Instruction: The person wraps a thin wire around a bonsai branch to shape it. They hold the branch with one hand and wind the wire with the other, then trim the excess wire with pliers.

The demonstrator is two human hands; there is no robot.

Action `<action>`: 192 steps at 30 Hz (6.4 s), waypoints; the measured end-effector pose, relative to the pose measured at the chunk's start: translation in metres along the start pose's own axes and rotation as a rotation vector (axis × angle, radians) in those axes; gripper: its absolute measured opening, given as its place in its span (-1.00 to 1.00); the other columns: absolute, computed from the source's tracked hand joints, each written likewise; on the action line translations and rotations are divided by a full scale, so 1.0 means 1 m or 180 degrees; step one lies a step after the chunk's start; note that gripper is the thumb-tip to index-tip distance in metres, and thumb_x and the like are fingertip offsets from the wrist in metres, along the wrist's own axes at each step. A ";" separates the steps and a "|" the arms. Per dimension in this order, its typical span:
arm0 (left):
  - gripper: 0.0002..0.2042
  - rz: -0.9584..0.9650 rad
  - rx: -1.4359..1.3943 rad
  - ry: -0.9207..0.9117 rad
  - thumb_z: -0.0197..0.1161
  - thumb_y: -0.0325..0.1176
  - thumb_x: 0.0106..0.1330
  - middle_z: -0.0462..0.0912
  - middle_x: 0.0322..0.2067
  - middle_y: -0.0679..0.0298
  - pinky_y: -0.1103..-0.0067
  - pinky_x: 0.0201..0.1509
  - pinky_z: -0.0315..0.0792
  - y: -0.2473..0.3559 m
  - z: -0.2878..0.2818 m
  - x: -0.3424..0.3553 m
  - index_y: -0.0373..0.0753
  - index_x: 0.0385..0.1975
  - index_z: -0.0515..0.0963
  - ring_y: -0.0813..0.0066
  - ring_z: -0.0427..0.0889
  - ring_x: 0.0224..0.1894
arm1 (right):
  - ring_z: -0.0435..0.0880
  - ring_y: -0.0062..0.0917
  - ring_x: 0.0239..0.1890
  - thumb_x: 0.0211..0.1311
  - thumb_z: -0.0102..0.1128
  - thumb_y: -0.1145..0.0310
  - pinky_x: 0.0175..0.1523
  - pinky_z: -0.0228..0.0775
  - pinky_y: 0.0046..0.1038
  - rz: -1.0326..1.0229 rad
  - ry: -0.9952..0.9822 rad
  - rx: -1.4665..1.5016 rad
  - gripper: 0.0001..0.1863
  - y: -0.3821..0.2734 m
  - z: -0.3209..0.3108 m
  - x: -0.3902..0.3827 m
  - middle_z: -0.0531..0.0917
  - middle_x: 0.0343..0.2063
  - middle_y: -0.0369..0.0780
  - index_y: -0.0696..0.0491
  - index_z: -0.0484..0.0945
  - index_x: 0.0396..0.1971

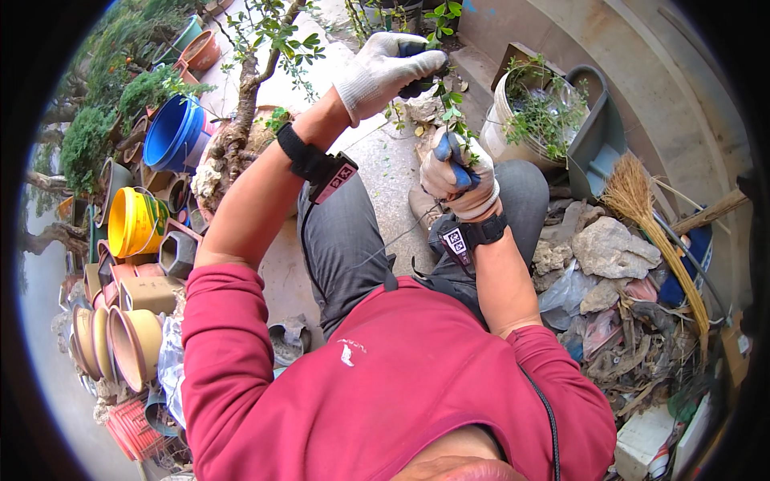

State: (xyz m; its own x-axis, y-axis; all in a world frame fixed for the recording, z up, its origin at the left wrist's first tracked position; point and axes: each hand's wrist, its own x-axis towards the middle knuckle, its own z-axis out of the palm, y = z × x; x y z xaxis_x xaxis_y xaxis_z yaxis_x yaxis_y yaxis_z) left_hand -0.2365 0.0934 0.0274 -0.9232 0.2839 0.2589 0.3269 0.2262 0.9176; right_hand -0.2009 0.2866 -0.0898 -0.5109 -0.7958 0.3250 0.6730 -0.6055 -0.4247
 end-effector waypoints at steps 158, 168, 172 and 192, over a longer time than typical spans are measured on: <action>-0.75 0.0102 0.0030 -0.0071 0.34 -0.23 0.35 0.66 -0.45 0.38 0.62 -0.25 0.51 -0.032 0.021 0.012 -0.34 -0.26 0.66 0.69 0.58 -0.37 | 0.21 -0.68 -0.74 0.55 -0.03 0.08 -0.60 0.04 -0.56 -0.0017 0.0748 -0.0599 -0.63 -0.004 -0.001 0.011 0.39 -0.67 -0.37 0.09 0.54 -0.03; -0.77 0.0199 0.0299 0.0159 0.37 -0.25 0.31 0.60 -0.53 0.37 0.60 -0.32 0.47 -0.028 0.028 0.012 -0.34 -0.32 0.66 0.71 0.50 -0.44 | 0.38 -0.76 -0.70 0.40 0.24 0.20 -0.61 0.19 -0.67 -0.0592 0.2608 -0.1777 -0.76 0.013 0.033 0.017 0.55 -0.61 -0.37 0.07 0.69 -0.18; -0.77 0.0302 0.0487 0.0347 0.37 -0.26 0.30 0.62 -0.55 0.36 0.59 -0.33 0.47 -0.032 0.032 0.014 -0.34 -0.33 0.67 0.70 0.51 -0.45 | 0.35 -0.78 -0.73 0.42 0.22 0.17 -0.64 0.15 -0.67 -0.0560 0.2915 -0.2389 -0.73 0.018 0.038 0.021 0.53 -0.65 -0.38 0.07 0.71 -0.21; -0.76 0.0263 0.0483 0.0284 0.27 -0.25 0.45 0.68 -0.44 0.30 0.62 -0.30 0.57 -0.038 0.023 0.013 -0.35 -0.17 0.61 0.66 0.63 -0.40 | 0.43 -0.77 -0.67 0.38 0.21 0.39 -0.58 0.21 -0.64 -0.0933 0.2921 -0.2954 -0.81 -0.014 0.057 0.007 0.60 -0.62 -0.35 0.19 0.70 -0.19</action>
State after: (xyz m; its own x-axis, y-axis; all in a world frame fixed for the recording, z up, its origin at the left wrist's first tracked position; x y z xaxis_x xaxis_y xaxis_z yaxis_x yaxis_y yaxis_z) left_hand -0.2568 0.1102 -0.0114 -0.9041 0.2250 0.3634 0.4227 0.3453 0.8379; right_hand -0.1833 0.2891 -0.0337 -0.9914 -0.1285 -0.0238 0.0542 -0.2388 -0.9696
